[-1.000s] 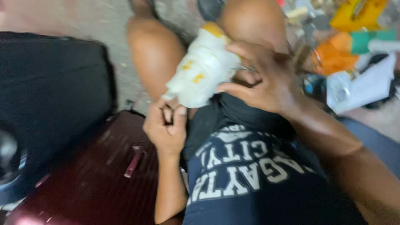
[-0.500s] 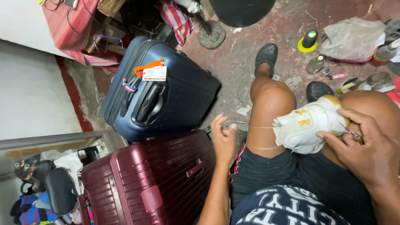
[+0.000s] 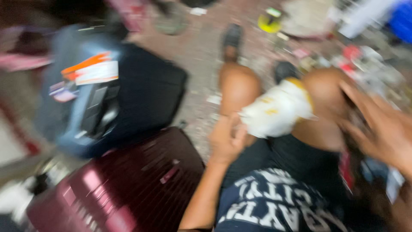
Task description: The person sits on the floor and sews a white and yellow sneaker using a needle and thread. They repeatedly push the needle through the shoe's upper and pull the thread tight to secure the stitching.
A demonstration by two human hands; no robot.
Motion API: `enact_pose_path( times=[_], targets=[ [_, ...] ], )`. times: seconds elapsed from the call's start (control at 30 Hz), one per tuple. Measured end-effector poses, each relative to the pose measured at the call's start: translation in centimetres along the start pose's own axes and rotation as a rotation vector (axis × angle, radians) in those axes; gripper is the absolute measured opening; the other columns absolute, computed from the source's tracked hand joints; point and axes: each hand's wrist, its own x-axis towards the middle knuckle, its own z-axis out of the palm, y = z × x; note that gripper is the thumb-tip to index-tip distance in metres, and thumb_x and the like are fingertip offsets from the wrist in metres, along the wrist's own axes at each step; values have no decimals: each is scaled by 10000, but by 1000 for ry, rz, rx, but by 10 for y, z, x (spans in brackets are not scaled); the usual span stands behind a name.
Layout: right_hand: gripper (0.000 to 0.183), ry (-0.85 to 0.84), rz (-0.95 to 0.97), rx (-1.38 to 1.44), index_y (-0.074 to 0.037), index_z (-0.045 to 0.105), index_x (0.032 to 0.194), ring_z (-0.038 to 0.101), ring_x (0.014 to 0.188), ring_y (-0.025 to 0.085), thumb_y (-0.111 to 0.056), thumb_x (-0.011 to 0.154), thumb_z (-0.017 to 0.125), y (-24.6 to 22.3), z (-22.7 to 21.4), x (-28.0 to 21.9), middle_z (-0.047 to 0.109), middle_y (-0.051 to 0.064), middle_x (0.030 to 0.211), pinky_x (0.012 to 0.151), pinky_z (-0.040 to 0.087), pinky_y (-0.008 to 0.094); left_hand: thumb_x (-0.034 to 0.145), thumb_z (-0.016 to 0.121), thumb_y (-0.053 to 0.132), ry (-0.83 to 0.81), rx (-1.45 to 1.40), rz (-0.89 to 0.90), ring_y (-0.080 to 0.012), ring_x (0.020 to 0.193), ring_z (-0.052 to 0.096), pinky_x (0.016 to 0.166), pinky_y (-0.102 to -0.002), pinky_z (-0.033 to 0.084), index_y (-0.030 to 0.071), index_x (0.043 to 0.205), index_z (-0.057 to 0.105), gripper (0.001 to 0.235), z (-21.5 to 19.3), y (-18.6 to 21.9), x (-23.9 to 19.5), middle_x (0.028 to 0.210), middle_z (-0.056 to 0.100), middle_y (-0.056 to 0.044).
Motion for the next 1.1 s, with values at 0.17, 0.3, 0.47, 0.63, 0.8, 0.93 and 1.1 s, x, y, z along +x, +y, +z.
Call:
enact_pose_path(
  times=[0.17,0.3,0.47,0.63,0.8,0.93,1.1],
  targets=[
    [647,319,-260,277,-114,528,1459,616,1245,373,77,844,591,-18,-20,28,582,170,1369,1036,524,414,882,748,151,-2,-63,24,-293,750,571,672,-383,466,26,1099,643,271,8,-5,1,885,571,-120],
    [723,107,-301,366,-95,549,1484,625,1241,376,43,774,535,-35,-34,68,612,180,1403,993,526,422,896,775,122,16,-110,18,-212,636,487,598,-337,393,52,879,541,245,10,1,10,780,484,-72],
    [554,73,-558,372,-90,596,1388,654,1146,361,-15,840,576,-35,-38,92,652,163,1299,954,533,431,891,754,118,9,-108,12,-199,600,426,571,-339,338,45,825,505,268,8,-6,6,751,440,-71],
    [231,-149,-370,255,-93,740,1100,705,838,346,-137,874,726,-32,-27,108,743,118,892,729,530,447,927,741,151,22,-157,-16,-180,596,414,562,-323,323,45,801,490,300,11,-10,5,763,440,-64],
    [116,-158,-419,586,-33,699,958,695,777,210,-126,887,697,-18,-24,105,723,78,846,703,538,351,929,722,148,13,-168,-51,-166,582,409,548,-307,319,21,811,511,272,10,-12,4,770,458,-67],
    [167,-186,-471,1071,1,637,960,550,769,118,-143,1037,673,-2,-31,90,649,59,926,718,435,274,939,730,133,3,-178,-17,-171,632,417,585,-311,320,19,810,520,272,10,-12,5,780,453,-71],
    [162,-362,-195,1433,-31,571,999,467,635,59,-183,977,620,-1,-34,68,669,53,933,562,373,208,900,750,130,-50,-210,-58,-187,626,399,585,-319,310,18,737,467,345,6,-13,10,748,434,-78]
  ],
)
